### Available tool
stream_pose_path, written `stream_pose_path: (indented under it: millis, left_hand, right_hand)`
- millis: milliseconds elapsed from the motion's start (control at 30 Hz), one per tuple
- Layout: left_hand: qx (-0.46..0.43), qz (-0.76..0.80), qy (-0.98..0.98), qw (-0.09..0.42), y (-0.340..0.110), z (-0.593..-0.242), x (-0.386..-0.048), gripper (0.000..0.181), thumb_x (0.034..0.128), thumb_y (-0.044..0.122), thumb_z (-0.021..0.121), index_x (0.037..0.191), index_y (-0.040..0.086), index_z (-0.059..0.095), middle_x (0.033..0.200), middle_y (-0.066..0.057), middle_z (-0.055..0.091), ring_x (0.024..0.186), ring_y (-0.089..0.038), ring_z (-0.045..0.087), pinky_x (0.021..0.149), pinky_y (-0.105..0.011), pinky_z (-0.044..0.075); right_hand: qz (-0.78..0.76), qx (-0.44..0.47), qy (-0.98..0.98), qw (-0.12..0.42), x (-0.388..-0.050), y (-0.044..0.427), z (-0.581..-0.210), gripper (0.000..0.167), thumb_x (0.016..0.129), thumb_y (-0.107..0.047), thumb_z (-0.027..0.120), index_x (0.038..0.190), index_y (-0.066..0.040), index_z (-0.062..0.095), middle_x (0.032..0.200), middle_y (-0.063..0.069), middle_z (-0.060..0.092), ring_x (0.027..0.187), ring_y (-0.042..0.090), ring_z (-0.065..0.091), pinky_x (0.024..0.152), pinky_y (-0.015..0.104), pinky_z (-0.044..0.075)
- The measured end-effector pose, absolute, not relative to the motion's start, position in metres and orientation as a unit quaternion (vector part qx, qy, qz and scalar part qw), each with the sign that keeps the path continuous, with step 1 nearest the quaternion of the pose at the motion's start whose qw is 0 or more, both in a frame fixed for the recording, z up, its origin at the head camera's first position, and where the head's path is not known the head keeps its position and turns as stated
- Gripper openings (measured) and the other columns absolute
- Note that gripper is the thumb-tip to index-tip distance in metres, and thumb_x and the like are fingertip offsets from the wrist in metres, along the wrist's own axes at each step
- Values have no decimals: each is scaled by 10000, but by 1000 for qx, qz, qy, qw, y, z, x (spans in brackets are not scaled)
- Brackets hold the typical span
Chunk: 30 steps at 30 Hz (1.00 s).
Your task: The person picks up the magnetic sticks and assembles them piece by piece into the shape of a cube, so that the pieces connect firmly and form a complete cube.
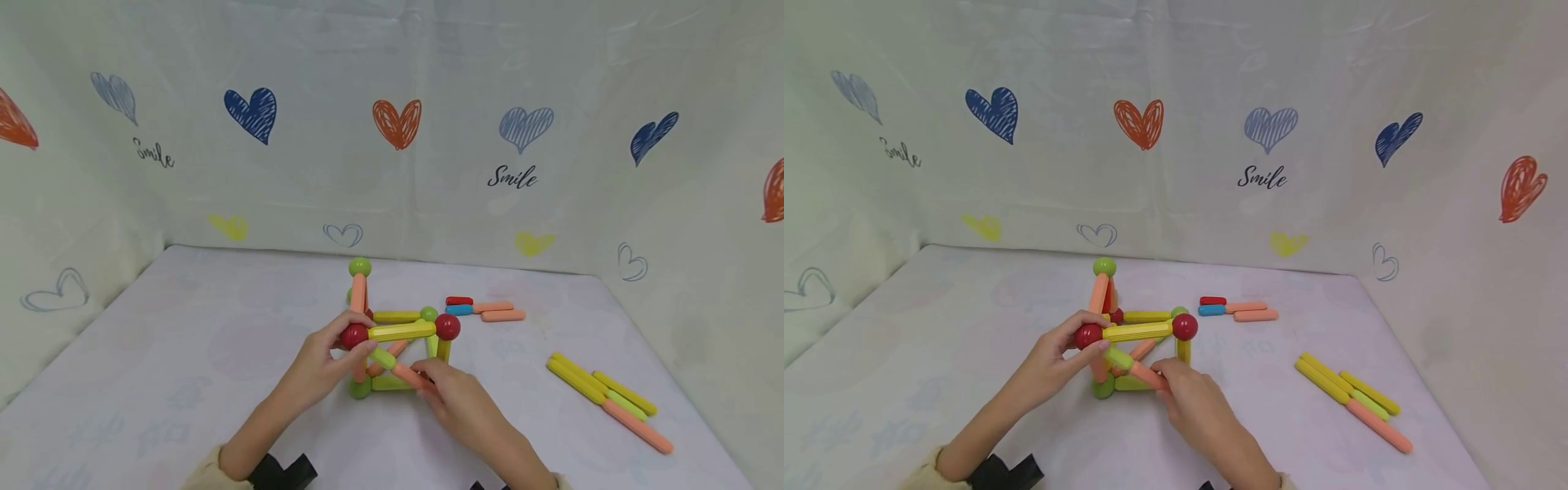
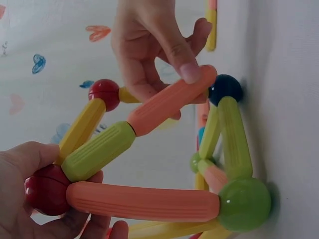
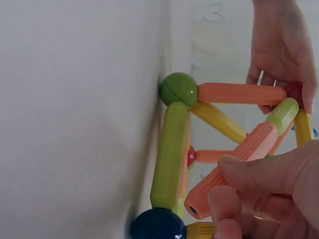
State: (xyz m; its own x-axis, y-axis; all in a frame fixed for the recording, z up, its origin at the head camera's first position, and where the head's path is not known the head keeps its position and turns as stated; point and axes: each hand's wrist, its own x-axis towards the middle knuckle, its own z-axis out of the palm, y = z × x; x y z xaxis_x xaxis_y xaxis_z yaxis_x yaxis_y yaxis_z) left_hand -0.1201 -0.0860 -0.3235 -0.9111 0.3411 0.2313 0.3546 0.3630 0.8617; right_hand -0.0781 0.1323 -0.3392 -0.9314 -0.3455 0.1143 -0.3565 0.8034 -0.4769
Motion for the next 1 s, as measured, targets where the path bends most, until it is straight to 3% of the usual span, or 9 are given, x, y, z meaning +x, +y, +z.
stream_pose_path:
  millis: [100,267,700,900,1000]
  left_hand:
    - [-205,-526,-825,-4,-87,-323,-121,259,874,254,648,1105,169,567,1081,-27,622,887,-170,553,739,-260,501]
    - [-219,-529,-820,-13,-88,-322,-121,241,878,250,645,1091,169,569,1012,-30,616,841,-169,556,748,-281,494]
    - [-224,-527,-820,-6,-87,-321,-120,258,867,265,659,1091,173,571,973,-35,623,840,-163,557,719,-268,505]
    - [-245,-513,-823,-19,-91,-320,-120,312,864,270,662,1138,168,554,1025,-47,638,858,-163,569,709,-247,501]
    - [-257,-503,-825,-21,-93,-319,-120,338,857,227,673,1165,167,547,1102,-71,634,900,-187,573,714,-241,503]
  right_hand:
    - [235,182,-953,53,-79,129,-343,268,822,-119,696,1079,-119,619,907,-42,653,713,48,533,670,216,517]
    - [204,181,-956,104,-82,125,-348,204,818,-137,701,1014,-159,649,842,-72,664,616,11,491,592,188,474]
    - [152,164,-966,131,-83,122,-352,258,809,-180,718,1044,-120,630,831,-12,678,492,14,429,513,134,431]
    - [165,145,-972,86,-80,127,-338,251,837,-205,687,1076,-132,663,752,-49,667,517,26,428,499,158,389]
    - [194,113,-974,43,-79,136,-325,158,840,-224,682,984,-160,701,638,-105,596,544,39,424,506,173,361]
